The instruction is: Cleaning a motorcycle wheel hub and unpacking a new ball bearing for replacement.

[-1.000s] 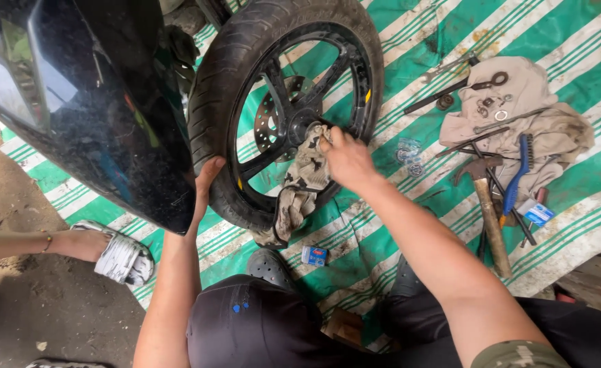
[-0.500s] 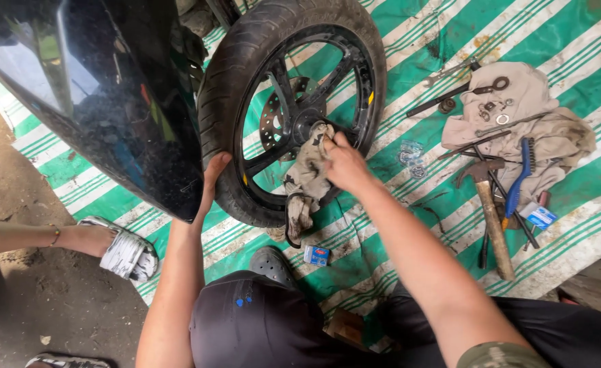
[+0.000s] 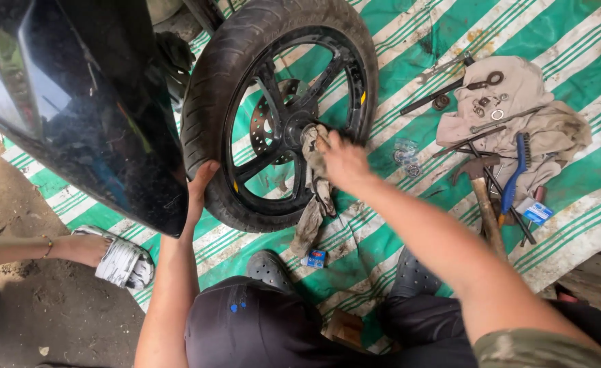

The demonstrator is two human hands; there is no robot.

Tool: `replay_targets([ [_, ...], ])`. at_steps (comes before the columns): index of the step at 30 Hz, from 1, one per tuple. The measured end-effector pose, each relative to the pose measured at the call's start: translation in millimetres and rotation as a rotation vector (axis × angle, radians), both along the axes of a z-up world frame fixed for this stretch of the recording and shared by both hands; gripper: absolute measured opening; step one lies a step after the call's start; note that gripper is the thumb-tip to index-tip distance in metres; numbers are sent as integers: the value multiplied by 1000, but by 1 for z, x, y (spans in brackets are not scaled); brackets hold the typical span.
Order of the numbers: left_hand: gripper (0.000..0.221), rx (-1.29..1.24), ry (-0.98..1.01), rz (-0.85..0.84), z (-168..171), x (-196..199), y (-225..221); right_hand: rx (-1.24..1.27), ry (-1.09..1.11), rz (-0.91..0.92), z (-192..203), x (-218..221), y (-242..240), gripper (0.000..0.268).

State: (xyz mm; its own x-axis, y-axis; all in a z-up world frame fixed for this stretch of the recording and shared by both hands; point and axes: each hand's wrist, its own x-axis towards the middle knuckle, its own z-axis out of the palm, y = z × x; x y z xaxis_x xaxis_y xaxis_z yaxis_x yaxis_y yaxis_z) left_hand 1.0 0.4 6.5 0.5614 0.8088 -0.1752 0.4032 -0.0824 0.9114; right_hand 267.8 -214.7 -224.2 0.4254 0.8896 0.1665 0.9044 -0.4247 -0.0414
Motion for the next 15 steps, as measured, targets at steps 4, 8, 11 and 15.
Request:
replay_targets([
  [4,43,-72,1,17,-5,0,2,150,740,-222,37,-36,2,88],
  [8,48,-14,-107,-8,3,0,-3,513,1058,-196,-16,36,-47,49],
  [11,73,80,59,-1,-1,6,-4,585,1295,-166,-32,94,-88,68],
  [15,47,31,-159,-60,0,1,-1,268,1277,48,59,86,-83,85],
])
